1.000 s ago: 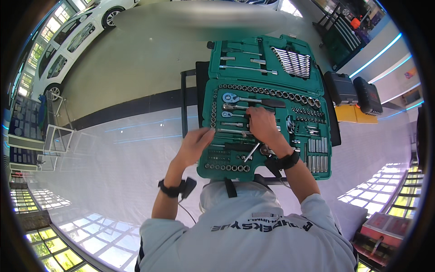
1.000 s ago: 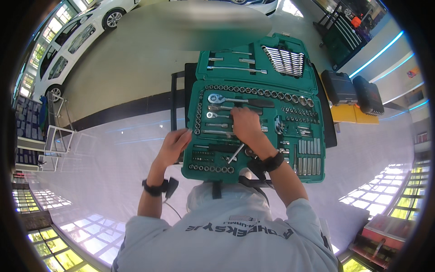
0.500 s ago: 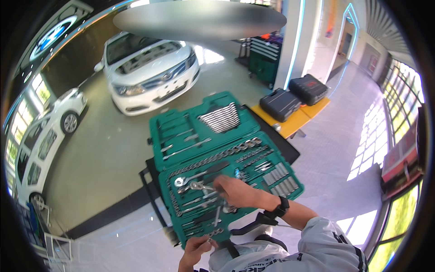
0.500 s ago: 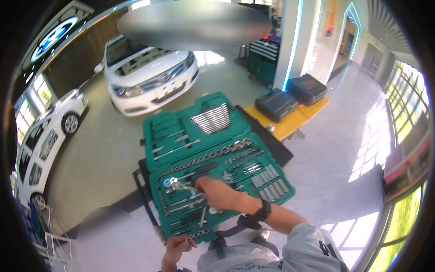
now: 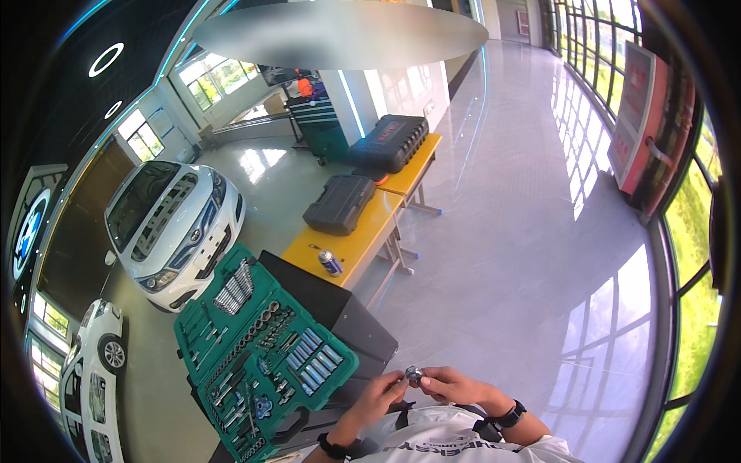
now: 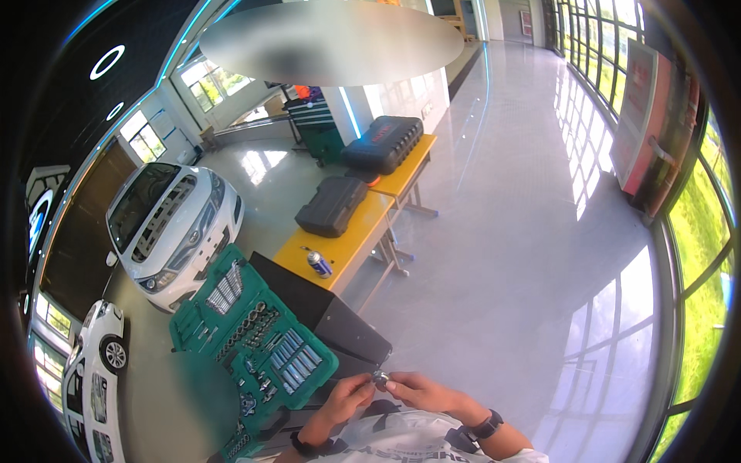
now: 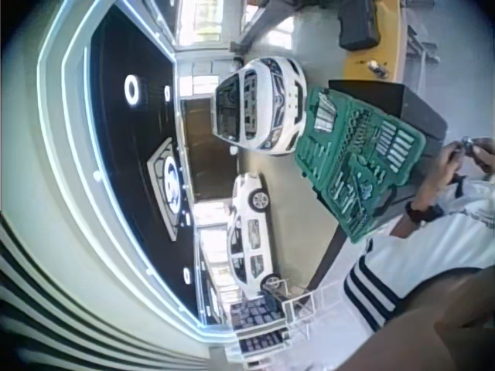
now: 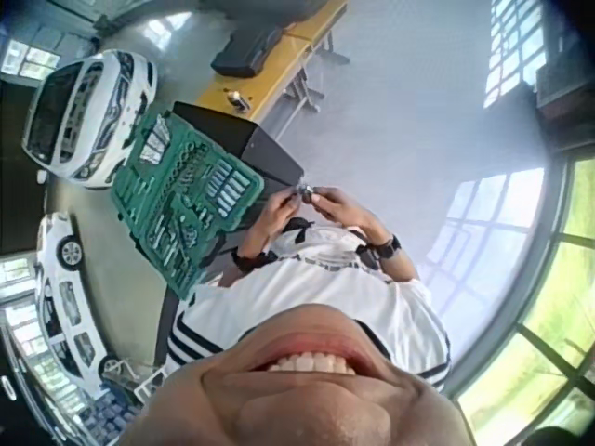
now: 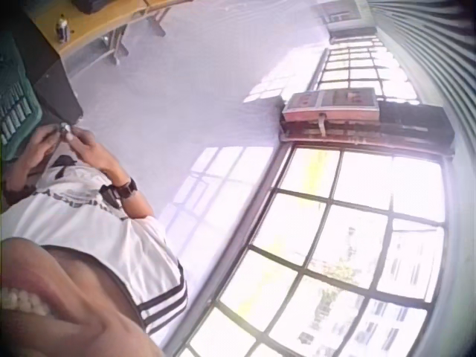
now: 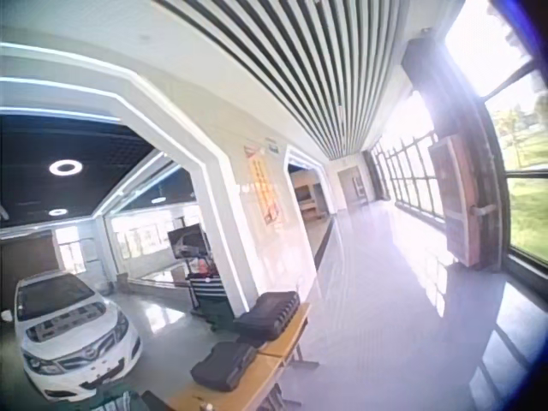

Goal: The person works on the undercarriage of an electric vehicle, using a ratchet and socket to tighten bolts on a metal component. They retrieve tools from a green toolbox, walk to the vehicle, and perform the tightening operation while kneeling.

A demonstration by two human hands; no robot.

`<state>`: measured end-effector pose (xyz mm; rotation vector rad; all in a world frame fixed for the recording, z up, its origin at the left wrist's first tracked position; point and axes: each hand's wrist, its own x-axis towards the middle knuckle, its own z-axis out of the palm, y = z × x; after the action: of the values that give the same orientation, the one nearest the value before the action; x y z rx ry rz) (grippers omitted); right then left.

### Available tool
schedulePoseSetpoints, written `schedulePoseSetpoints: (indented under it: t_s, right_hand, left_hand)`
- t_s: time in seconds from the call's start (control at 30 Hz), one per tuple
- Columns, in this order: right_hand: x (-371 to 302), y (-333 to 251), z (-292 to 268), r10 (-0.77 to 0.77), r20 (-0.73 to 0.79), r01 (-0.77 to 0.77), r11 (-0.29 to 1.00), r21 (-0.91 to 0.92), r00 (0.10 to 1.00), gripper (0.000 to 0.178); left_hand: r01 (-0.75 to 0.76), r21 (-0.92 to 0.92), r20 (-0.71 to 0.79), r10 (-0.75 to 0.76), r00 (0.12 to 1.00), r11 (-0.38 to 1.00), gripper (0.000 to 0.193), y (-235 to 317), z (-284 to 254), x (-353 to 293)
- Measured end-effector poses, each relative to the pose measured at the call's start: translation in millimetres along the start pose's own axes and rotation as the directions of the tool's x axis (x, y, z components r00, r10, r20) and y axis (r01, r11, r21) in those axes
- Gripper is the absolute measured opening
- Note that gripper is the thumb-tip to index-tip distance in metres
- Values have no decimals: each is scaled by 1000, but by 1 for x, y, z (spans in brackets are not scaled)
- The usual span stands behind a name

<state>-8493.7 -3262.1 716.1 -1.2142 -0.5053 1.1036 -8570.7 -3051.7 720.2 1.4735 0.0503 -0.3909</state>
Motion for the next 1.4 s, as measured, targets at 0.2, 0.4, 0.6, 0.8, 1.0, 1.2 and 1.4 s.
schedulePoseSetpoints:
  t_s: [0.2, 0.4, 0.6, 0.8, 1.0, 1.2, 1.4]
  right_hand:
    - [-36, -7, -121, -138, -192, 141, 990, 1, 972, 50]
    - [-43, -52, -249, -80, -441, 118, 991, 59, 894, 55]
    - [-40, -116, -398, -107, -666, 174, 984, 35, 738, 61]
    - [-48, -180, -545, -86, -627, 208, 970, 124, 774, 55]
    - [-32, -237, -704, -73, -679, 207, 971, 119, 731, 59]
    - [-3, -289, -913, -302, -595, 397, 917, 31, 745, 63]
    - [40, -388, -1109, -259, -525, 301, 954, -6, 811, 63]
  left_hand:
    - [-89, 152, 167, 63, 984, 984, 32, 35, 58, 146]
    - [-66, 40, 449, 41, 892, 997, 22, 52, 84, 323]
    - [-204, 51, 665, 120, 737, 978, 21, 89, 120, 527]
    - [-156, -38, 760, 130, 637, 987, 23, 151, 164, 686]
    - [-713, 243, 754, 334, 566, 658, 15, 216, 197, 862]
    - [-569, 305, 757, 168, 632, 764, 20, 268, 232, 1061]
    - [-660, 514, 596, 325, 734, 547, 20, 337, 245, 1231]
